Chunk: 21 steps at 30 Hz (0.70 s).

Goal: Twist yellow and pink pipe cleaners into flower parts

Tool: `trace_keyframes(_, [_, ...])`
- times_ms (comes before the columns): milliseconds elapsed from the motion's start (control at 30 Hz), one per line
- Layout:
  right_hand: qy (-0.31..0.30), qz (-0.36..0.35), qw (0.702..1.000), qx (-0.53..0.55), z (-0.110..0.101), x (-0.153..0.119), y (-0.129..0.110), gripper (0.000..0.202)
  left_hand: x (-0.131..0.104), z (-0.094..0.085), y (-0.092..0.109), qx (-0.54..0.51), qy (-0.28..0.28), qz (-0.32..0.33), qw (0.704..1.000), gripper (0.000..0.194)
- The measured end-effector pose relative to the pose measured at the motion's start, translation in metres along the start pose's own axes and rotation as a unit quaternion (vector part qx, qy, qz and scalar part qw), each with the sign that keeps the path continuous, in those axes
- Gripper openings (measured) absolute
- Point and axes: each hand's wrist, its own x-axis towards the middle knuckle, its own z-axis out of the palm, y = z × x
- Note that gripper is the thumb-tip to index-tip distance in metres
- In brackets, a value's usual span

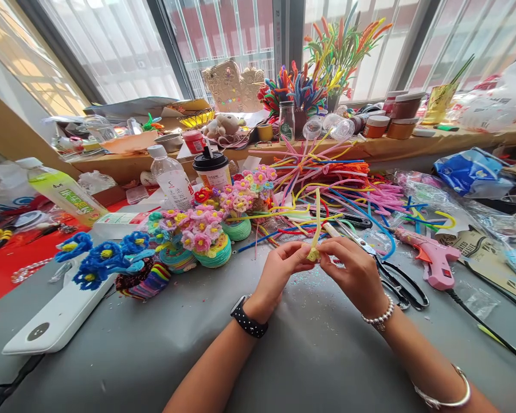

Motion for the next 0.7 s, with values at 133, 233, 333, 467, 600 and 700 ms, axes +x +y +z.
trace_keyframes(133, [-0.009, -0.002, 1.000, 0.013, 0.0017, -0.0014, -0.0002, 0.012, -0.0008, -0.0007, 0.0012, -0.015, -0.016, -0.009, 1.000, 0.025])
trace_keyframes(233, [-0.013, 0.030, 0.998, 0.049, 0.0021, -0.0011, -0.0016, 0.011, 0.0006, -0.0024, 0.0006, -0.015, -0.007, -0.012, 1.000, 0.025])
trace_keyframes(333, [-0.024, 0.128, 0.981, 0.143, 0.0005, 0.0014, -0.0035, 0.011, 0.0024, -0.0042, -0.0003, -0.010, -0.001, -0.003, 1.000, 0.027])
trace_keyframes(467, [-0.070, 0.221, 0.935, 0.267, -0.0020, 0.0056, -0.0029, 0.015, 0.0029, -0.0051, 0.0009, -0.008, -0.002, -0.003, 1.000, 0.025])
trace_keyframes(600, [-0.097, 0.236, 0.913, 0.319, -0.0025, 0.0071, 0.0003, 0.013, 0.0024, -0.0055, 0.0030, 0.000, -0.001, -0.007, 1.000, 0.024])
trace_keyframes(700, [-0.097, 0.245, 0.907, 0.328, -0.0028, 0.0070, 0.0021, 0.014, 0.0023, -0.0060, 0.0031, 0.003, -0.004, -0.005, 1.000, 0.025])
